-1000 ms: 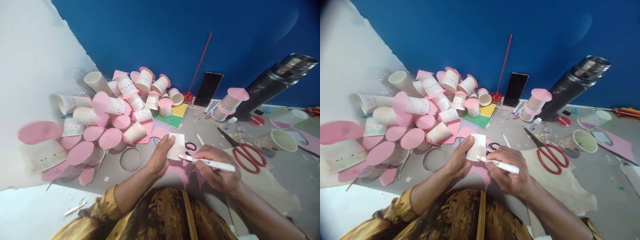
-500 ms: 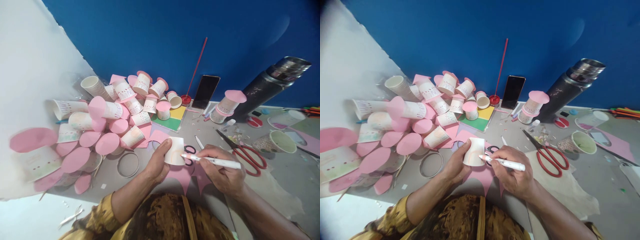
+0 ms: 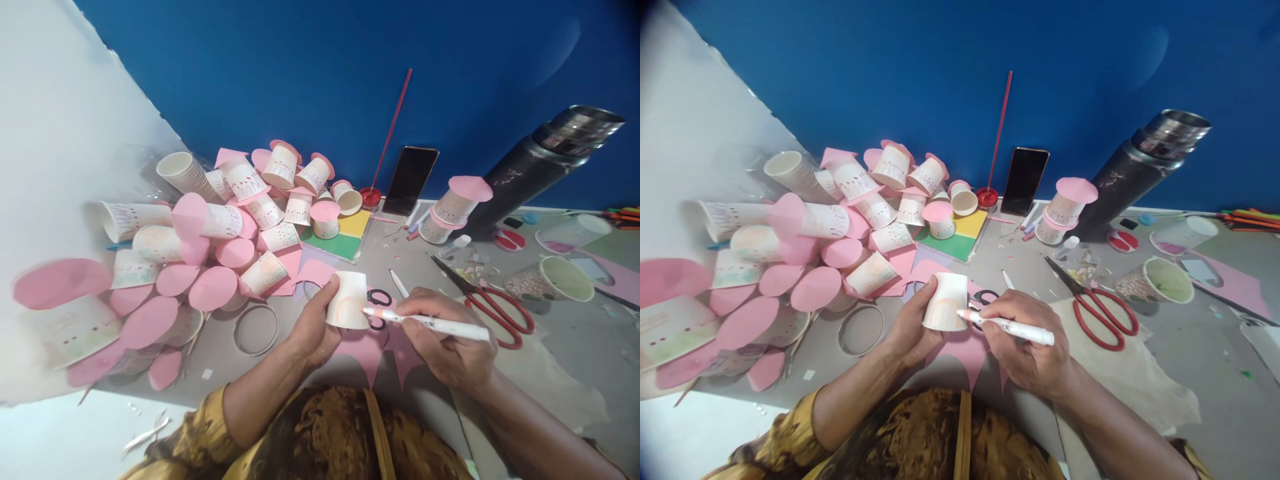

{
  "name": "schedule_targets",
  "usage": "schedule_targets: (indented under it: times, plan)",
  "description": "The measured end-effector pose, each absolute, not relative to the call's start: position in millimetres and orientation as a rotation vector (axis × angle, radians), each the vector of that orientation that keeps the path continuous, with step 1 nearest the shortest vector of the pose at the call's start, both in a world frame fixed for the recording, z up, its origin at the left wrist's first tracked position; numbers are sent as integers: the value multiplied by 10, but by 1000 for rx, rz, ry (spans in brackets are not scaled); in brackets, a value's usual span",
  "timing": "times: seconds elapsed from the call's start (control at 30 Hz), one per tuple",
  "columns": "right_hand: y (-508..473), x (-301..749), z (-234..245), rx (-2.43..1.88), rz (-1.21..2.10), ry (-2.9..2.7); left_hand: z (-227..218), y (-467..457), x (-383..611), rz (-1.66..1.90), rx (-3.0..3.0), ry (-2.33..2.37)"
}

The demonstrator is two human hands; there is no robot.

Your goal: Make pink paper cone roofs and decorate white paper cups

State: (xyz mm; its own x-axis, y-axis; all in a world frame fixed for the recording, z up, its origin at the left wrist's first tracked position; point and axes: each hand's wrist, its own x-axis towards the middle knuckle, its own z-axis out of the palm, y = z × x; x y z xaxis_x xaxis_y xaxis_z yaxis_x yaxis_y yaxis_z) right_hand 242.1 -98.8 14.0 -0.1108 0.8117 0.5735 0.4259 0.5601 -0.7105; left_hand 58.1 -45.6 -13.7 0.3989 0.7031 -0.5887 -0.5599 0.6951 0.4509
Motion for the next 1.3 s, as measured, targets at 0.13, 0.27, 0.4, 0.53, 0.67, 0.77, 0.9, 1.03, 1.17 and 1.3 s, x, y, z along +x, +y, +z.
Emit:
schedule_targets:
  times: [0.13,0.27,0.4,0.53,0.67,0.77,0.9,1.03,1.17,1.3]
  plan:
    - [-985,2427,150,-1007,516,-1759,-156,-457,573,808,191,831]
    - [-999,2431,119,-998,536,-1710,-180,-459,568,801,201,816]
    - [-991,2417,103,-1035,440,-1690,-189,-462,568,833,210,817]
    - [-984,2405,149,-928,491,-1772,-174,-455,562,819,219,829]
    - [-982,2394,185,-895,490,-1777,-164,-459,569,823,233,841]
    - [-971,2379,193,-917,383,-1761,-174,-476,580,855,273,841]
    - [-970,2369,209,-938,427,-1819,-191,-493,584,898,298,832]
    - [-977,2370,204,-936,489,-1841,-213,-500,583,921,307,826]
    - [-976,2372,192,-984,386,-1781,-256,-517,582,932,383,819]
    - [-984,2380,204,-951,499,-1869,-278,-531,584,915,398,831]
